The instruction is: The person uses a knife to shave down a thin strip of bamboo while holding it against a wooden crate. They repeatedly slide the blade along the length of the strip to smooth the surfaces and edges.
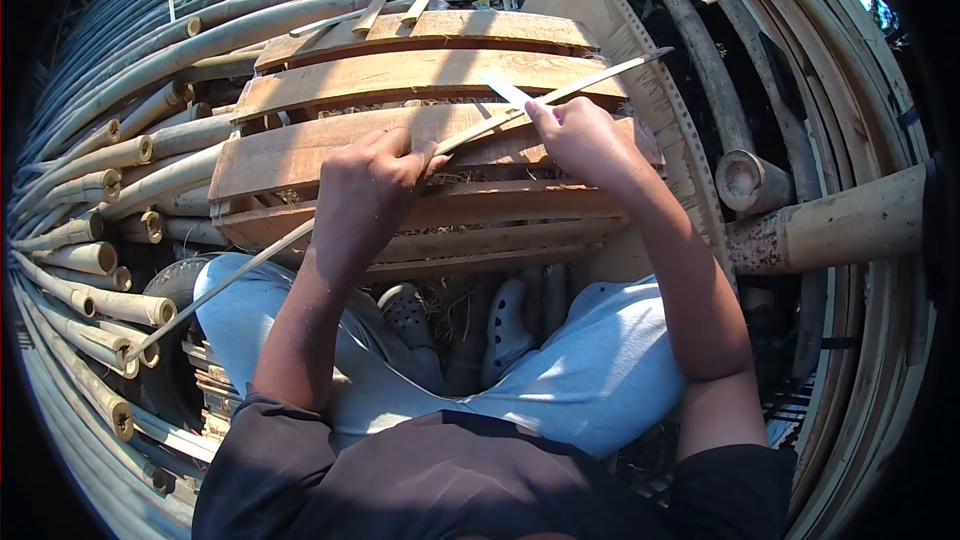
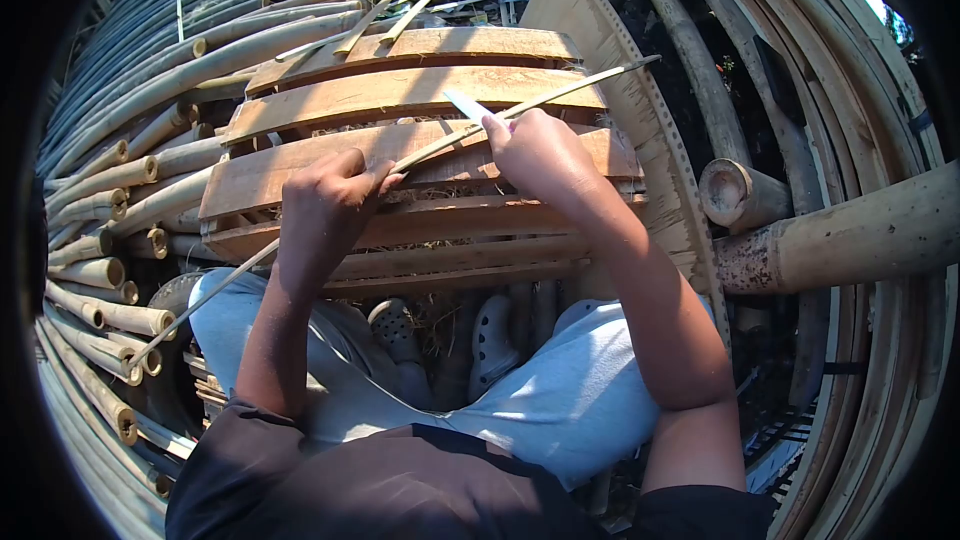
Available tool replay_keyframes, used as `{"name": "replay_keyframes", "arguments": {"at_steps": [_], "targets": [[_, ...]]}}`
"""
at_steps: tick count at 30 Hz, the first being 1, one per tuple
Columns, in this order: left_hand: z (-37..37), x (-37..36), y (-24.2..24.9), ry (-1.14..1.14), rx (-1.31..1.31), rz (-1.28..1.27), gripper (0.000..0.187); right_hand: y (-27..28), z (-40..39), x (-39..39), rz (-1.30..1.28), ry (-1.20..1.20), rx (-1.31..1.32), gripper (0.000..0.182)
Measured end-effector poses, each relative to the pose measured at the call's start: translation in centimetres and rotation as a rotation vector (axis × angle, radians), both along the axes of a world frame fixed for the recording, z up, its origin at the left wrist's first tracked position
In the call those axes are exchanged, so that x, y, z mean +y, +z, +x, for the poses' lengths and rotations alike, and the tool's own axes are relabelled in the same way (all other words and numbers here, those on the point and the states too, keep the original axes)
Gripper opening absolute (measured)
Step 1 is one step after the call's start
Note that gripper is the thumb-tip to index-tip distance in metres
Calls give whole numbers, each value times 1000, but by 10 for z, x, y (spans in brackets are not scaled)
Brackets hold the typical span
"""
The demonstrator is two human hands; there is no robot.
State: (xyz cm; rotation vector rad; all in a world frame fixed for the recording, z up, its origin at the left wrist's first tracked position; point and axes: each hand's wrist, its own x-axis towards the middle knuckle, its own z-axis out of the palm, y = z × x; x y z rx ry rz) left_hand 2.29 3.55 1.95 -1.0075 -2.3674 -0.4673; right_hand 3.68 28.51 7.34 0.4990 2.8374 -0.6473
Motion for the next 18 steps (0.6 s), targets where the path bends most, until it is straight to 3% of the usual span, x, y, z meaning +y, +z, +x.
{"name": "replay_keyframes", "arguments": {"at_steps": [3,6,9,11,13,15,18], "targets": [[0,-1,1,8,-26,-15,18,-4,-6,39,360,-129,223,57],[0,1,-2,9,15,-13,19,-6,-3,34,304,-186,160,54],[0,1,-1,2,16,-16,20,-16,19,-28,113,38,188,51],[0,0,0,-1,6,-1,21,-2,22,-35,130,66,147,50],[1,0,1,-4,-9,13,22,3,6,-7,-32,8,18,50],[0,-1,2,0,-12,-3,22,-2,0,24,282,-105,189,51],[-1,-1,2,-5,-6,-5,22,-5,-4,44,384,-137,222,44]]}}
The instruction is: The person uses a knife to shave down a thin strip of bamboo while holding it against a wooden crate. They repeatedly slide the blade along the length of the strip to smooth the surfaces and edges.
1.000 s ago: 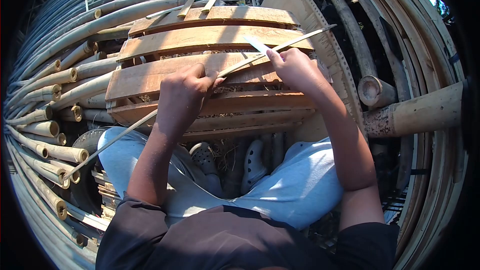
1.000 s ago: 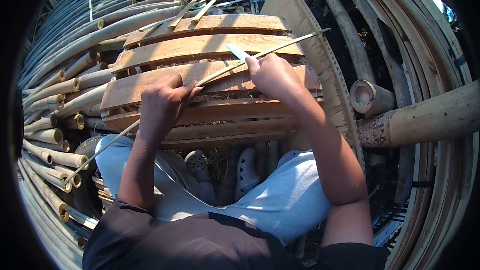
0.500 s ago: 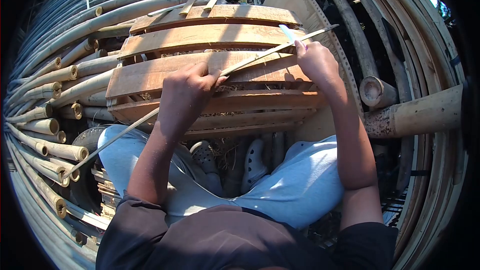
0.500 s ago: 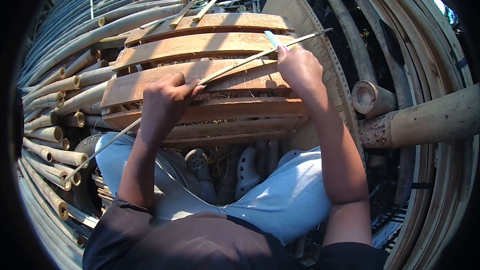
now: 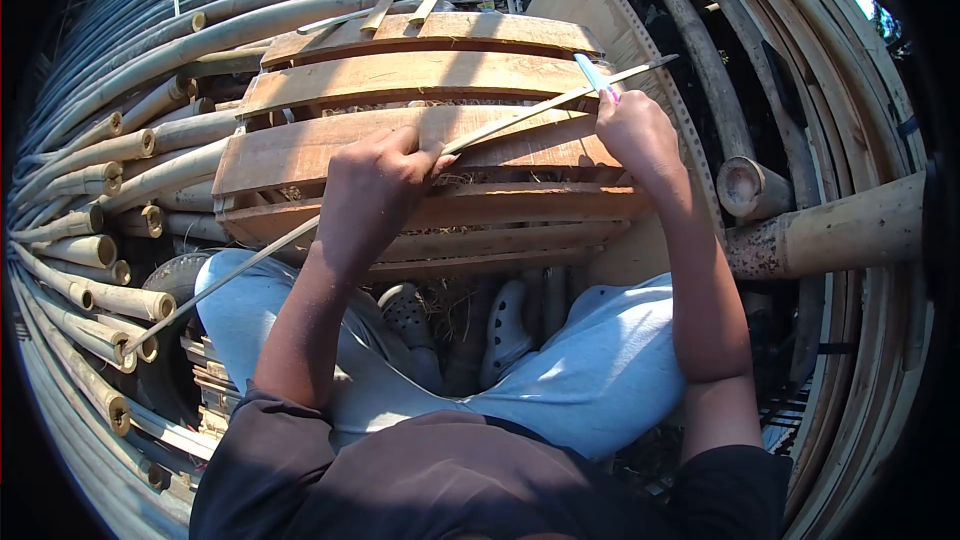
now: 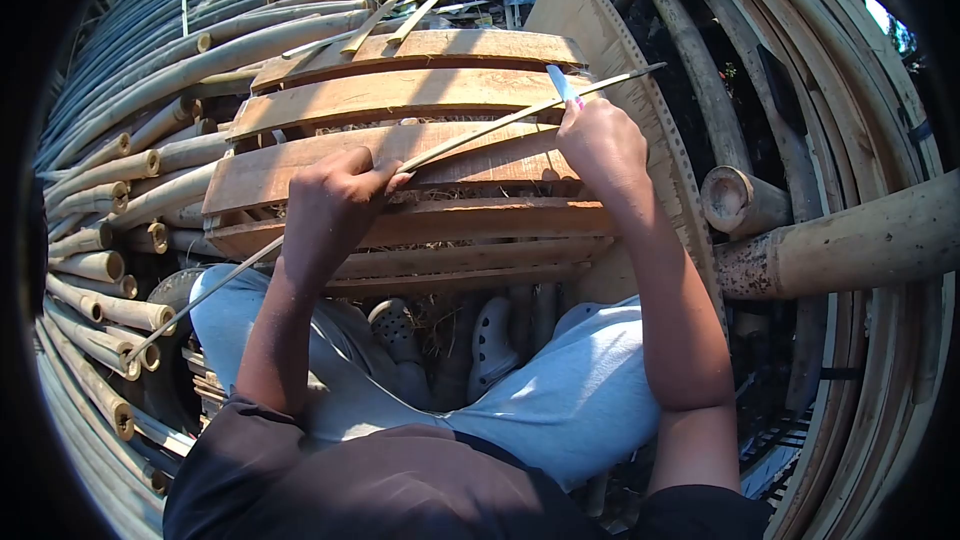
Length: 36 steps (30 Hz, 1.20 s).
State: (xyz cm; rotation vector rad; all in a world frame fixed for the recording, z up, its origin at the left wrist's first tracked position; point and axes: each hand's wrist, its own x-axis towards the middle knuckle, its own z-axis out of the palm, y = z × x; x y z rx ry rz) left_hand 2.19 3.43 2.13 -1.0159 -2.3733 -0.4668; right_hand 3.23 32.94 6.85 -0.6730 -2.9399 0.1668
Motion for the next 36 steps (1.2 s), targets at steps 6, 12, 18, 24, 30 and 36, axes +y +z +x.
{"name": "replay_keyframes", "arguments": {"at_steps": [6,12,18,24,30,36], "targets": [[1,0,0,4,6,4,22,0,21,-57,-222,269,-62,40],[-1,0,-2,13,-4,9,23,5,2,0,-219,62,-105,44],[1,1,-1,24,-10,5,24,0,25,-75,-286,267,-167,45],[-3,-2,-4,14,-7,7,27,6,3,-21,-248,32,-156,49],[-3,-1,-3,17,-44,-5,28,2,25,-91,-334,293,-148,46],[-6,-3,-5,0,-41,22,28,9,5,-27,-160,46,-113,48]]}}
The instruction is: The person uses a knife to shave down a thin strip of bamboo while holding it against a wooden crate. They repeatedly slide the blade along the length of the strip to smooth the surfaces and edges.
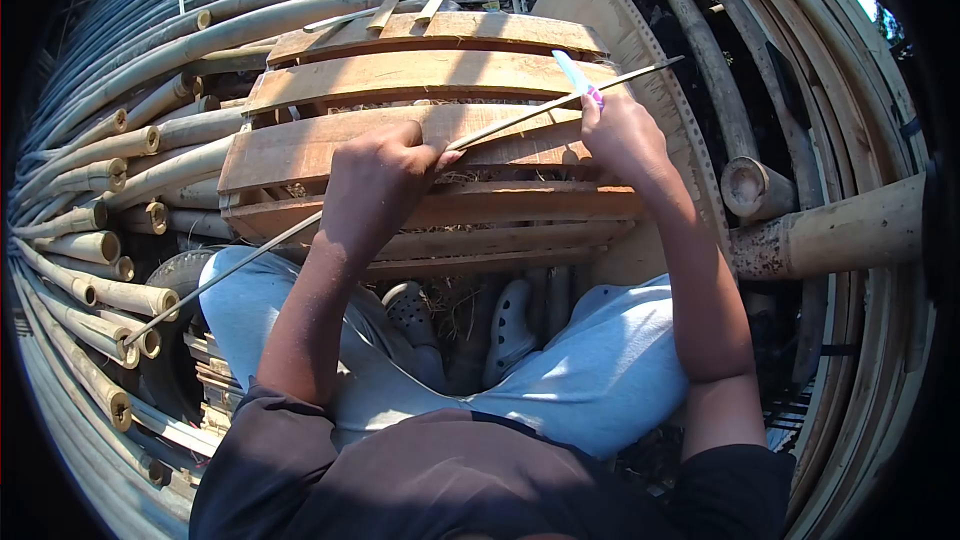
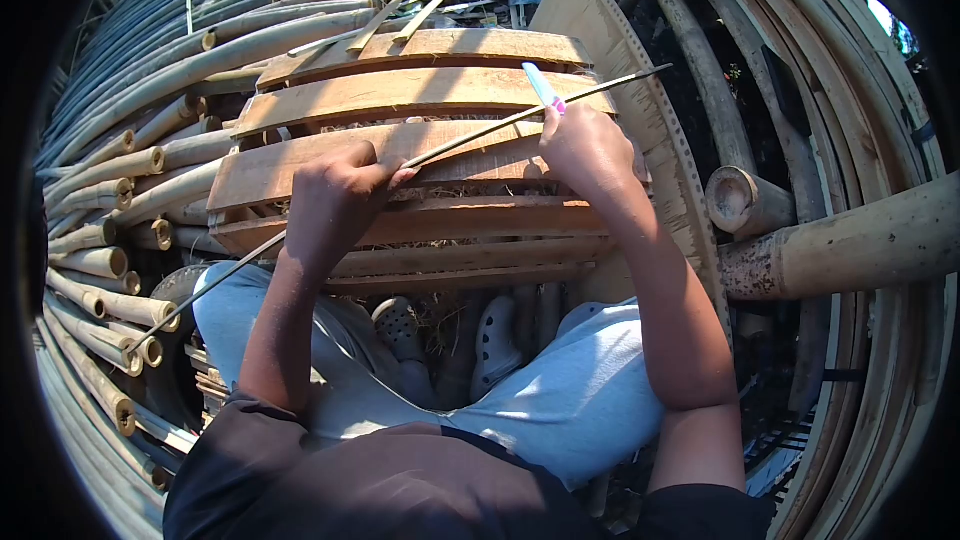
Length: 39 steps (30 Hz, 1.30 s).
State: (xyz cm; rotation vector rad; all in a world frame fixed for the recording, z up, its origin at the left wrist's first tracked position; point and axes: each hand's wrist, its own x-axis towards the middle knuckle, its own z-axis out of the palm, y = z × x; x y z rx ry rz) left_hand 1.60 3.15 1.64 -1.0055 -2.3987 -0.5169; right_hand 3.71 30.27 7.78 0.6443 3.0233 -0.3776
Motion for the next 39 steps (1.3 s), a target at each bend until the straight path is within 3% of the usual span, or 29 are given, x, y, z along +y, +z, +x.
{"name": "replay_keyframes", "arguments": {"at_steps": [1,4,5,7,9,13,15,19,22,26,29,31,33,36,38,39], "targets": [[1,0,0,0,-4,4,28,13,-2,1,-155,-131,-92,48],[2,4,1,6,16,-4,28,-17,4,-13,11,129,73,46],[3,4,2,9,18,-12,28,-21,7,-30,-122,214,2,45],[4,3,4,9,16,-29,27,-8,21,-62,-137,227,-59,46],[5,3,4,8,-4,-2,26,-8,11,-39,-200,232,-98,48],[2,1,1,30,-9,-17,26,-1,-6,17,113,-30,15,48],[0,3,0,20,-11,-11,24,-4,-4,17,-32,-41,-17,47],[-2,1,-1,19,-37,-24,23,-13,24,-60,-116,261,-79,46],[-1,0,-2,39,-53,-55,23,-6,24,-48,-112,275,-44,46],[-5,-2,-2,20,-38,-25,24,-16,-4,26,158,-6,123,46],[-5,-1,-1,8,-32,-28,24,-10,1,9,106,6,89,44],[-4,0,-1,18,-33,-33,24,-26,13,-29,-57,235,126,42],[-2,0,-1,29,-52,-31,25,-6,31,-70,-115,312,-56,42],[-6,0,-4,25,-28,-32,24,-18,16,-34,-13,244,92,43],[-4,0,-2,22,-22,-26,22,-12,1,5,176,9,140,45],[-2,0,-1,19,-14,-21,21,-7,-9,31,102,-37,54,48]]}}
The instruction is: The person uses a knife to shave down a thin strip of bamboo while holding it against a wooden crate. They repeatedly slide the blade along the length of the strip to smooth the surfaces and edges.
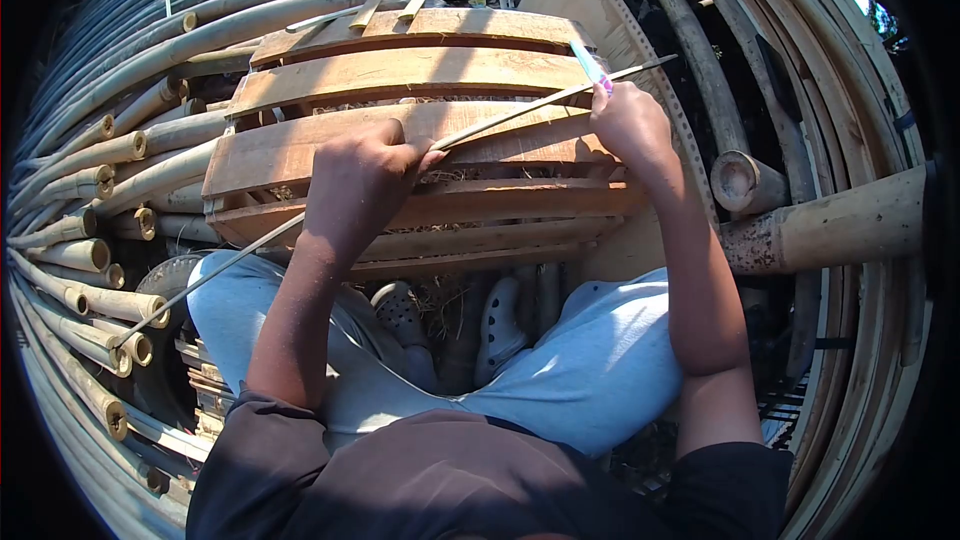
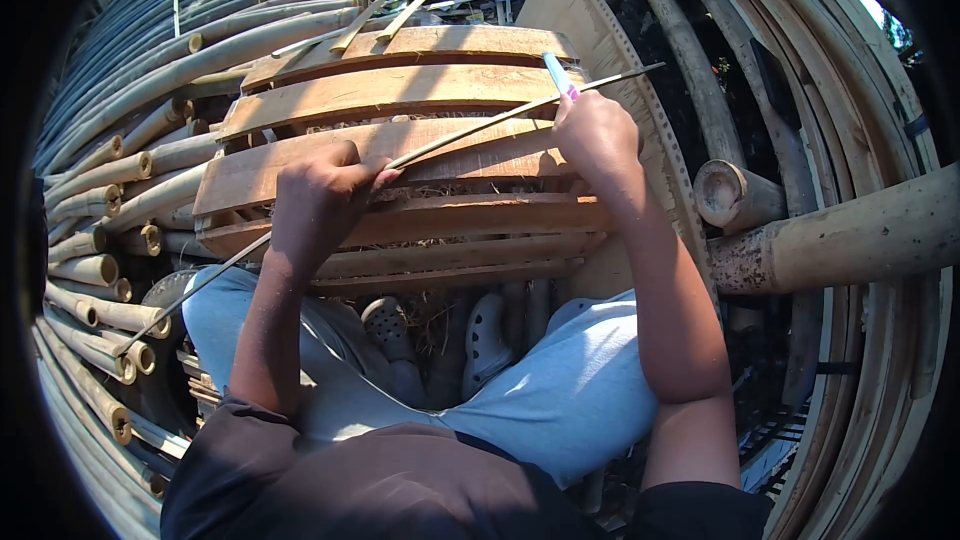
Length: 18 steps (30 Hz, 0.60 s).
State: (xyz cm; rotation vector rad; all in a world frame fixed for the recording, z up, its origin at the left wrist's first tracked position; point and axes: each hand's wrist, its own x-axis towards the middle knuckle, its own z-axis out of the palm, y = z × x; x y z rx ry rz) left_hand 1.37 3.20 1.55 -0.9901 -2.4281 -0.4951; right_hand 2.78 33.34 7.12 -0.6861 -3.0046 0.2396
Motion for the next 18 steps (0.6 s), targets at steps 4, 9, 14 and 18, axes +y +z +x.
{"name": "replay_keyframes", "arguments": {"at_steps": [4,9,14,18], "targets": [[7,6,6,-24,57,26,18,-6,4,-7,-20,68,20,46],[9,6,3,-12,73,4,14,-2,23,-56,-174,272,-107,45],[9,5,4,-12,78,2,14,9,0,11,-137,71,-173,46],[10,6,5,-15,68,-7,14,-8,23,-67,-180,267,-116,40]]}}
